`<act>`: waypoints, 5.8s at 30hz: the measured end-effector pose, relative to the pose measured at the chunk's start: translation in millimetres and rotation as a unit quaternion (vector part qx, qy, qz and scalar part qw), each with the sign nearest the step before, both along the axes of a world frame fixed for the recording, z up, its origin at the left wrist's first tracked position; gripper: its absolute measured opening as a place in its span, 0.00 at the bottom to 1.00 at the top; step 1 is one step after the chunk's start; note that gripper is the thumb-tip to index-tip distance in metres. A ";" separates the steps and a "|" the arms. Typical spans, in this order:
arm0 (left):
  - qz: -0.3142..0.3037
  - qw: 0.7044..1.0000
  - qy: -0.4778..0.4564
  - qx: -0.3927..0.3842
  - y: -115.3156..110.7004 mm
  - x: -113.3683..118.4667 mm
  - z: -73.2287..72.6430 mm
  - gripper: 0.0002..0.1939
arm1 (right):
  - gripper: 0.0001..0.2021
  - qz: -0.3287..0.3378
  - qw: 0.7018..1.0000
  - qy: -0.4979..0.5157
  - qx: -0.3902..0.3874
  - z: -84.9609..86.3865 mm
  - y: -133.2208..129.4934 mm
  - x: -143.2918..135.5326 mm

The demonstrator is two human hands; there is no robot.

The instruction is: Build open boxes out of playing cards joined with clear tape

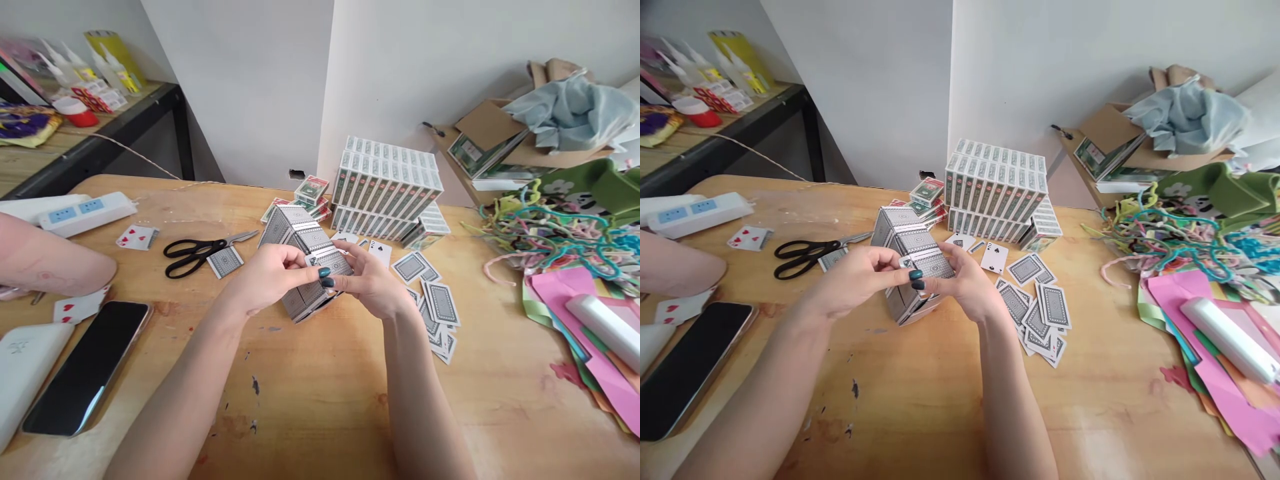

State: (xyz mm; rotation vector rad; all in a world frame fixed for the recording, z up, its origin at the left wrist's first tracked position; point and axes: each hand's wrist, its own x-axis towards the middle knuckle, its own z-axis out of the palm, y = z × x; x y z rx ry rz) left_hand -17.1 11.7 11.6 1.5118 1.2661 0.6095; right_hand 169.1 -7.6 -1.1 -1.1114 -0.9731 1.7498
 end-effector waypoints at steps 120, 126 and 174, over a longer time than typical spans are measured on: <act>-0.080 0.976 -0.022 0.202 12.7 -7.3 -10.9 0.08 | 0.33 0.006 0.996 -0.085 0.000 6.0 -6.9 -3.9; -0.101 0.974 -0.006 0.202 11.3 -8.5 -7.4 0.07 | 0.35 0.020 0.994 -0.107 0.012 -1.7 -6.6 -3.2; 0.047 0.986 -0.154 0.052 -16.4 -13.6 -26.1 0.12 | 0.27 0.086 0.995 -0.049 0.017 -2.2 -4.7 -12.9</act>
